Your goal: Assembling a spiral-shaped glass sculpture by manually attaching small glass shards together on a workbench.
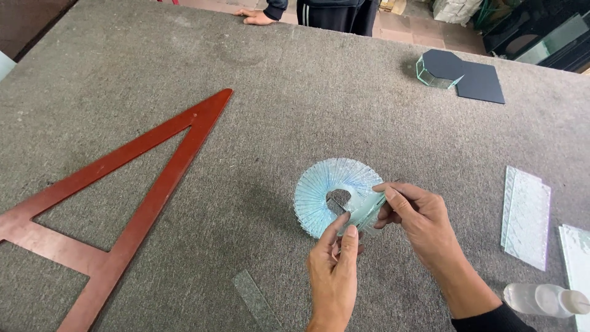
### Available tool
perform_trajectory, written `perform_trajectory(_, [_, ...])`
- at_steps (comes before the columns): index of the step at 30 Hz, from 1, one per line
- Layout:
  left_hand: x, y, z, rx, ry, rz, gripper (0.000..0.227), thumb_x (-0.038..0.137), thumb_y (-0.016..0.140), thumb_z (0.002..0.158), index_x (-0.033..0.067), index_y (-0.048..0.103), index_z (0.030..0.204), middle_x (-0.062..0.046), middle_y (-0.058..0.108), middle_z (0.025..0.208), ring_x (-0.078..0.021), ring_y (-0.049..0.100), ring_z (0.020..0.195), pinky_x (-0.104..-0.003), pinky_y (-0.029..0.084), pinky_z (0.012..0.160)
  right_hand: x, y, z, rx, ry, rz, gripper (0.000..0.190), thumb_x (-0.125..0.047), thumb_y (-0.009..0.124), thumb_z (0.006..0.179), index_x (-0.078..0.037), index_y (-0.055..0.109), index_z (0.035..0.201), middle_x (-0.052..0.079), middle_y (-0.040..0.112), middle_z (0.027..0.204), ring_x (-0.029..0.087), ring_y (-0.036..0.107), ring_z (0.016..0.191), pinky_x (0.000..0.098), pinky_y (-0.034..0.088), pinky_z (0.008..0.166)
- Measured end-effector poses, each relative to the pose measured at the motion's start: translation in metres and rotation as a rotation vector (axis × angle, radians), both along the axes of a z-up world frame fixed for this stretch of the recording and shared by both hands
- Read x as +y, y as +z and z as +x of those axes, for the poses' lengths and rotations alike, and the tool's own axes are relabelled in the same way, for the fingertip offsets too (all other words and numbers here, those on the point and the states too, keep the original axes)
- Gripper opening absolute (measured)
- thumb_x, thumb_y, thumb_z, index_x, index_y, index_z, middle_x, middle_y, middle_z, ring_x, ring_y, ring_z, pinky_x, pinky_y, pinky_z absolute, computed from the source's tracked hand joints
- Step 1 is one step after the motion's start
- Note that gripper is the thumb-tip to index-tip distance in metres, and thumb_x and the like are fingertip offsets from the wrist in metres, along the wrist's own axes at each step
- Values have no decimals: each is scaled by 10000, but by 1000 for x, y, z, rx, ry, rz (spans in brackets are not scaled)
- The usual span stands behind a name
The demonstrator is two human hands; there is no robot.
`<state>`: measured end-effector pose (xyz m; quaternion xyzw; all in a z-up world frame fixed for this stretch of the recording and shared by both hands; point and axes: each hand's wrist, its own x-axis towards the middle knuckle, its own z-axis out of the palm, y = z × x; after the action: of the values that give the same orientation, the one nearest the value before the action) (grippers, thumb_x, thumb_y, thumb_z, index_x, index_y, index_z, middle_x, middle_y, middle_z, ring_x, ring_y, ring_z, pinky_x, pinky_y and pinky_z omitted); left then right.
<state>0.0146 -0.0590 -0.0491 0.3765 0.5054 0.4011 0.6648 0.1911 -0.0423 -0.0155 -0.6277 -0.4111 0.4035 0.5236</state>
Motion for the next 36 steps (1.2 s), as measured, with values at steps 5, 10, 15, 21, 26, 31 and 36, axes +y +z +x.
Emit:
perform_trajectory(5, [2,1,-1,9,-4,-60,649,494,707,955,172,781,1513,-47,898,981,-116,835,943,-309,709,930,0,-1,-1,14,0,1,322,-156,650,1090,73,829,1230,193,711,747,282,733,664,426,719,657])
perform_trajectory(10, [2,5,-3,-59,8,-72,652,454,727,967,128,779,1530,-18,792,891,-99,706,811,-310,666,830,0,3,-1,-6,11,-25,329,-158,641,1094,57,830,1256,198,746,749,295,770,651,394,707,671])
perform_trajectory(15, [8,20,-3,-137,35,-186,609,343,737,951,112,764,1514,-158,887,1298,-258,908,975,-356,775,865,0,4,-1,-55,38,22,327,-197,675,1075,45,853,1202,166,759,755,245,758,620,343,674,638])
perform_trajectory(21, [10,17,-3,-192,80,-194,605,260,756,948,13,763,1500,-210,852,1163,-282,871,908,-395,761,802,1,12,-2,-21,53,-31,321,-161,668,1080,55,853,1228,163,740,755,236,725,647,350,685,630])
perform_trajectory(26, [13,23,-5,-178,73,-216,589,232,748,960,15,750,1507,-233,883,1233,-315,903,928,-377,751,832,3,10,4,-45,81,-44,321,-181,671,1075,40,848,1226,149,751,759,233,746,647,347,688,620])
perform_trajectory(31, [13,22,-6,-163,86,-235,590,224,761,948,22,765,1503,-205,871,1252,-299,886,934,-378,742,820,3,4,9,-8,127,-3,306,-147,656,1087,47,837,1240,147,750,784,225,748,689,344,700,629])
perform_trajectory(36, [14,29,-7,-148,63,-250,618,234,757,952,41,737,1539,-218,902,1284,-299,910,958,-363,745,816,4,12,6,-111,88,-85,300,-186,674,1079,-16,875,1224,116,751,783,198,722,619,305,661,589])
